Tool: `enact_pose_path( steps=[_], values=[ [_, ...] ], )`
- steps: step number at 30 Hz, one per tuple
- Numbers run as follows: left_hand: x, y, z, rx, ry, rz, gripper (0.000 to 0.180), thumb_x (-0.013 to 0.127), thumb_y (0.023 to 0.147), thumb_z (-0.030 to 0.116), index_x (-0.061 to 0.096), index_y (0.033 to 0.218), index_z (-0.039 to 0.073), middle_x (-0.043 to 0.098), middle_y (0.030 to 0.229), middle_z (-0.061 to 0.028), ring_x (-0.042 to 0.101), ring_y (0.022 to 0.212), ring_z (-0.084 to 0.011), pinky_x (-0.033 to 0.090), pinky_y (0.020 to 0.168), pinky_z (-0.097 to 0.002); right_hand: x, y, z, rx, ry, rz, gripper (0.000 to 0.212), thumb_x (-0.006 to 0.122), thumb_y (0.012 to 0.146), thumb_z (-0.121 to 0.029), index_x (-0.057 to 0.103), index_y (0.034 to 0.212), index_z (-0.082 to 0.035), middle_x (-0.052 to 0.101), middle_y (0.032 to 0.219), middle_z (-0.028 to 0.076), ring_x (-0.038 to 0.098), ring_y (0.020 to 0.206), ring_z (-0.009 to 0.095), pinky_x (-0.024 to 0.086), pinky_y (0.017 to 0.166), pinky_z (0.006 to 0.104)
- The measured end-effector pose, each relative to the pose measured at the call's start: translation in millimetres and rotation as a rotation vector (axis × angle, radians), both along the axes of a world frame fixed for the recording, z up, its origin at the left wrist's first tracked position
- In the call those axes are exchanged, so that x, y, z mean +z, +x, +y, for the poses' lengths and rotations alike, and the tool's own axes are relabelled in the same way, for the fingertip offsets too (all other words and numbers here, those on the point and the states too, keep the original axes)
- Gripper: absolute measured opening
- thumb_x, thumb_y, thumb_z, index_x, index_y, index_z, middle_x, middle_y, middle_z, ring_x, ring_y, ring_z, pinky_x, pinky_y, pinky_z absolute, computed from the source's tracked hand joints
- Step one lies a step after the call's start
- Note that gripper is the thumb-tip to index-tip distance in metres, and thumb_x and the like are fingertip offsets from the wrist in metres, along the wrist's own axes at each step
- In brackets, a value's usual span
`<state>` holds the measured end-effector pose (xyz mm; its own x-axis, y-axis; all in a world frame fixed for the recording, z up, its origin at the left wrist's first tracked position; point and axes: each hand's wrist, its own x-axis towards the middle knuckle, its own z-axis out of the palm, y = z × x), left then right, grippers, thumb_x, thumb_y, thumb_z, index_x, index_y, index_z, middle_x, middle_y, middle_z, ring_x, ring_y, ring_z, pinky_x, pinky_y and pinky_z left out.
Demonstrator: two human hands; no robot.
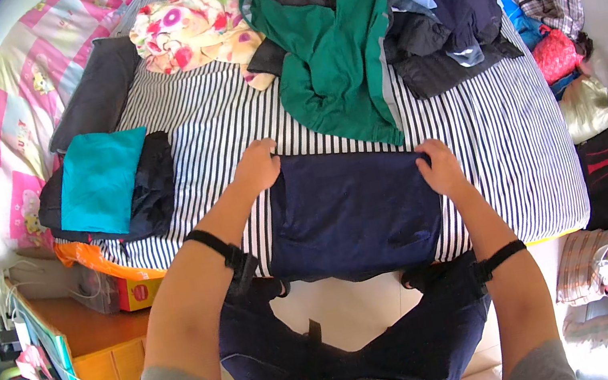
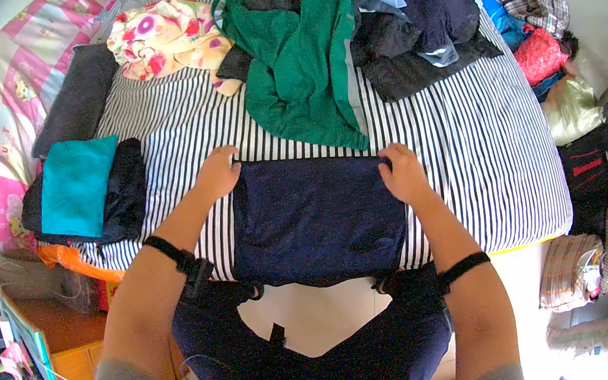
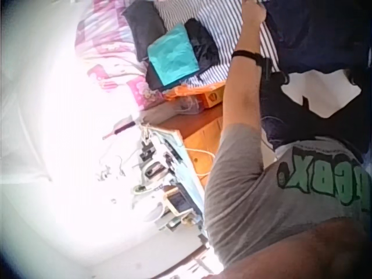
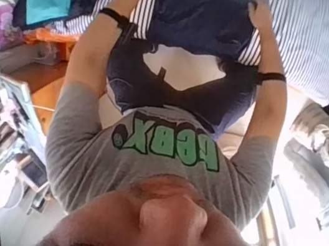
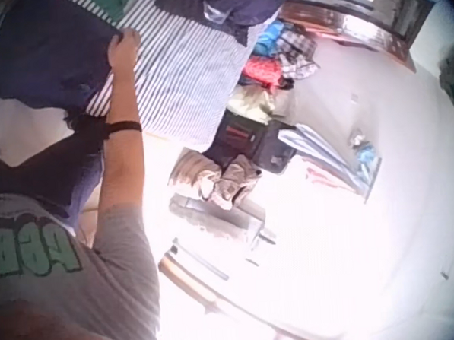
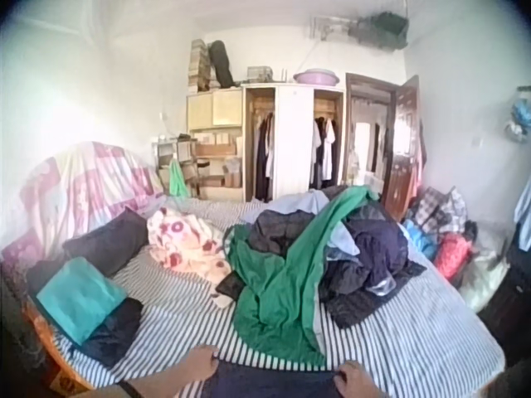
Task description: Folding various items of clothing including shirts and pants on a bed.
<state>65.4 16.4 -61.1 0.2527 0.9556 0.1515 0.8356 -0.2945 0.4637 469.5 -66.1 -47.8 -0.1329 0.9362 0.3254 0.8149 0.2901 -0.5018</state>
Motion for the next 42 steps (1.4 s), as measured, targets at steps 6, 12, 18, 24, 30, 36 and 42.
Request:
enact_pose_path(
  steps=[6, 12, 18, 24, 30, 36, 42],
  values=[
    [-8.8, 0.7, 8.6, 0.016, -0.35, -0.072, 0.036, 0.06, 0.075, 0.008, 0.061, 0.11, 0.0, 0.061, 0.105, -0.0249, 0.058, 0.103, -0.0396, 0.046, 0.092, -0.0412, -34.7, 16.9, 9.2, -0.185, -0.061, -0.066, 0.031, 0.061, 0.073, 0.001, 0.065, 0.103, -0.006, 0.064, 0.102, 0.019, 0.06, 0.099, 0.038, 0.048, 0.088, 0.0432],
    [-39.2, -16.8, 7.4, 0.225, -0.536, -0.621, 0.017, 0.064, 0.083, 0.015, 0.064, 0.087, -0.002, 0.057, 0.068, -0.0076, 0.055, 0.061, -0.0183, 0.043, 0.055, -0.032, -61.7, 36.1, 12.7, -0.408, -0.333, 0.384, 0.022, 0.064, 0.077, 0.0, 0.066, 0.098, -0.006, 0.065, 0.087, 0.011, 0.062, 0.081, 0.023, 0.049, 0.078, 0.0348],
    [-47.6, -20.6, 6.8, 0.4, -0.561, -0.836, 0.018, 0.065, 0.087, 0.017, 0.064, 0.082, -0.001, 0.052, 0.061, -0.0016, 0.046, 0.049, -0.0103, 0.034, 0.043, -0.0268, -48.8, 33.9, 13.5, -0.596, -0.439, 0.873, 0.017, 0.065, 0.084, -0.005, 0.065, 0.101, -0.002, 0.061, 0.077, 0.0, 0.048, 0.062, 0.008, 0.039, 0.058, 0.0215],
    [-46.8, -17.5, 14.0, 0.406, -0.549, -0.735, 0.028, 0.069, 0.085, 0.022, 0.067, 0.096, -0.004, 0.06, 0.073, -0.0031, 0.052, 0.061, -0.012, 0.04, 0.053, -0.0265, -48.1, 37.7, 13.7, -0.617, -0.4, 0.833, 0.018, 0.069, 0.085, -0.009, 0.068, 0.1, 0.001, 0.062, 0.076, 0.001, 0.052, 0.062, 0.008, 0.04, 0.055, 0.0225],
    [-49.0, -25.0, 14.7, 0.402, -0.532, -0.771, 0.03, 0.07, 0.084, 0.024, 0.069, 0.097, -0.003, 0.06, 0.073, -0.0026, 0.054, 0.063, -0.0116, 0.044, 0.053, -0.0251, -52.7, 38.6, 15.5, -0.6, -0.375, 0.829, 0.022, 0.066, 0.09, -0.02, 0.07, 0.096, 0.001, 0.06, 0.073, 0.0, 0.05, 0.06, 0.007, 0.041, 0.055, 0.0217],
    [-27.3, -8.8, 12.7, 0.606, -0.534, -0.937, 0.05, 0.069, 0.085, 0.045, 0.065, 0.074, -0.004, 0.056, 0.064, -0.0053, 0.047, 0.047, -0.0126, 0.04, 0.049, -0.0251, -34.3, 21.3, 18.9, -0.736, -0.347, 0.935, 0.036, 0.069, 0.087, -0.037, 0.069, 0.087, 0.0, 0.055, 0.067, 0.0, 0.048, 0.057, 0.008, 0.04, 0.055, 0.0233],
    [-33.3, -6.3, 15.4, 0.514, -0.507, -0.677, 0.046, 0.079, 0.073, 0.045, 0.063, 0.068, 0.002, 0.054, 0.061, -0.0034, 0.05, 0.055, -0.0132, 0.043, 0.052, -0.0281, -33.5, 28.3, 21.9, -0.655, -0.48, 0.688, 0.04, 0.075, 0.08, -0.041, 0.067, 0.077, -0.002, 0.051, 0.062, -0.001, 0.045, 0.055, 0.008, 0.037, 0.053, 0.024]
  ],
)
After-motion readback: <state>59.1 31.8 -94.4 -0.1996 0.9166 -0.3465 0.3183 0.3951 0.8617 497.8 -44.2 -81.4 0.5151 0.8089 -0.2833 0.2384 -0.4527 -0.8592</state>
